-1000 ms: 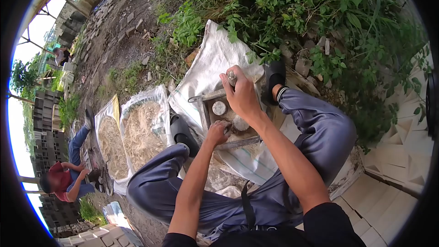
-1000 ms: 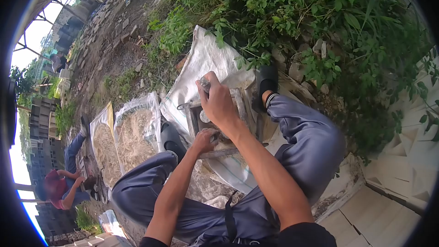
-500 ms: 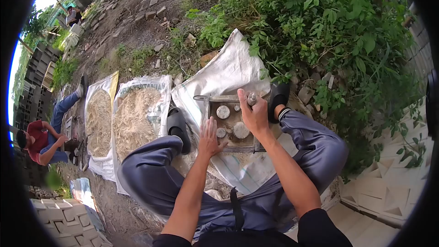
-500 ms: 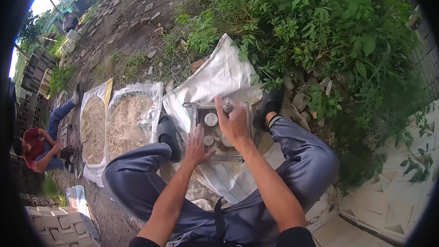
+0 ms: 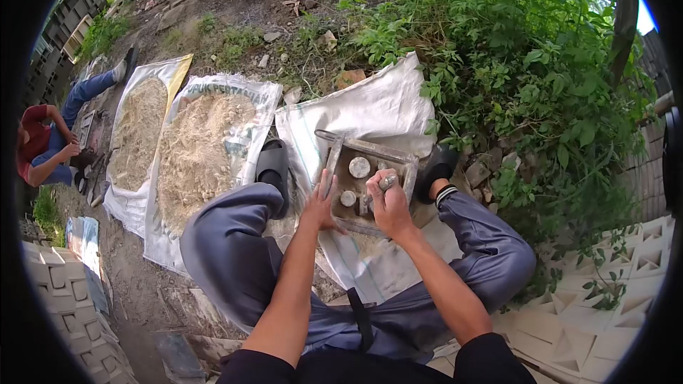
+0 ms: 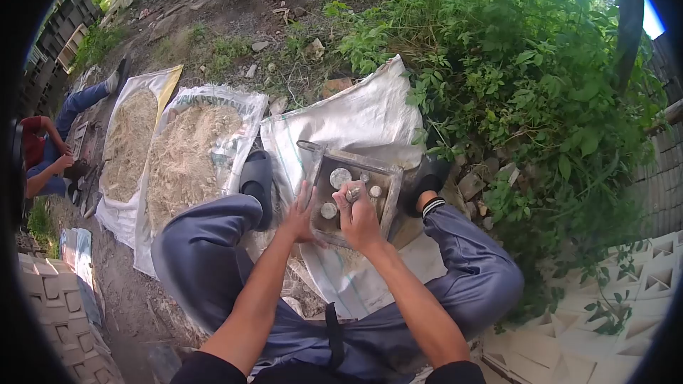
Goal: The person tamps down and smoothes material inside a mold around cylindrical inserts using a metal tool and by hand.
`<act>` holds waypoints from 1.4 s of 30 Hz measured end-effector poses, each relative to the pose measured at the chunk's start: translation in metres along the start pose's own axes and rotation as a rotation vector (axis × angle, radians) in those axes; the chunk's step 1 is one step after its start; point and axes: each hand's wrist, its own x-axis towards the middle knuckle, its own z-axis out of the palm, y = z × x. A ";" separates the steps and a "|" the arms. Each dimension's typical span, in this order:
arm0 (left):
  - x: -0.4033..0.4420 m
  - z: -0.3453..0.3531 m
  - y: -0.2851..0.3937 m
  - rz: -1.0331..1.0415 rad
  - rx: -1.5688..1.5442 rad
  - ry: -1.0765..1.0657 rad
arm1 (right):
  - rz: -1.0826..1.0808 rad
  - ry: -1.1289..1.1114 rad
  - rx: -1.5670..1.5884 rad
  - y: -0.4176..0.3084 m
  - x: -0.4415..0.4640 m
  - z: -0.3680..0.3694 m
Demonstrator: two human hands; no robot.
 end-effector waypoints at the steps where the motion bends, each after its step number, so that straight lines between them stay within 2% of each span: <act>1: 0.001 -0.002 0.000 -0.014 0.018 -0.036 | 0.005 0.002 -0.001 0.004 -0.001 0.000; 3: 0.000 -0.002 0.003 -0.016 0.018 -0.009 | -0.218 0.204 -0.029 0.019 -0.006 0.001; 5: -0.002 -0.007 0.004 -0.020 0.022 0.030 | -0.234 0.149 -0.051 0.041 -0.003 0.002; 6: -0.004 -0.010 0.006 -0.037 0.015 -0.023 | -0.247 0.099 -0.078 0.036 -0.001 0.001; 7: -0.002 -0.014 0.009 -0.045 0.012 -0.045 | -0.087 0.080 -0.005 0.032 0.004 -0.001; 10: -0.001 -0.015 0.008 -0.059 0.038 -0.098 | -0.084 0.141 0.008 0.017 0.005 -0.007; 11: -0.001 -0.013 0.006 -0.065 0.047 -0.110 | -0.170 0.208 0.021 0.013 0.001 -0.006; 12: -0.001 -0.006 0.002 -0.036 0.027 -0.066 | -0.157 0.206 0.027 0.022 -0.007 -0.001; 14: -0.002 -0.006 0.003 0.009 0.014 -0.018 | -0.363 0.216 -0.056 0.048 -0.017 0.008; 16: -0.003 -0.014 0.007 -0.015 0.027 -0.060 | -0.367 0.243 -0.095 0.046 0.000 0.006; 18: -0.006 -0.014 0.009 -0.023 -0.016 -0.067 | -0.186 0.197 -0.111 0.030 0.014 -0.005; 20: -0.003 -0.015 0.006 -0.034 -0.047 -0.075 | -0.199 0.260 -0.058 0.027 0.012 -0.008; 22: -0.005 -0.012 0.007 -0.031 -0.064 -0.061 | -0.297 0.384 0.288 0.030 -0.001 -0.006; 24: -0.006 -0.021 0.009 -0.008 -0.066 -0.077 | -0.248 0.412 0.276 0.047 -0.002 -0.001; 26: -0.002 -0.028 0.014 0.010 -0.069 -0.089 | -0.051 0.257 0.190 0.054 0.012 -0.009; 28: -0.006 -0.033 0.015 -0.014 -0.117 -0.138 | 0.008 0.250 0.199 0.034 0.014 -0.014; 30: -0.004 -0.023 0.012 -0.027 -0.124 -0.102 | -0.063 0.366 0.190 0.016 0.007 -0.010; 31: -0.007 -0.021 0.011 -0.035 -0.140 -0.057 | -0.189 0.379 0.267 0.030 0.000 -0.002; 32: -0.009 -0.021 0.010 -0.030 -0.136 -0.062 | -0.187 0.387 0.267 0.042 -0.006 0.005; 34: -0.004 -0.028 0.012 -0.011 -0.075 -0.126 | -0.184 0.275 0.011 0.036 0.003 0.007; 35: -0.001 -0.028 0.015 -0.002 -0.074 -0.115 | -0.008 0.150 0.030 0.034 0.006 -0.001; 36: -0.002 -0.025 0.015 0.007 -0.058 -0.083 | -0.011 0.150 0.030 0.025 0.007 -0.006; 39: -0.004 -0.025 0.011 0.003 -0.056 -0.072 | -0.073 0.385 0.160 0.015 0.002 -0.005; 41: -0.007 -0.023 0.013 0.010 -0.085 -0.079 | -0.114 0.375 0.215 0.056 -0.015 0.012; 42: -0.007 -0.024 0.012 0.033 -0.057 -0.067 | -0.173 0.371 0.267 0.053 -0.012 0.012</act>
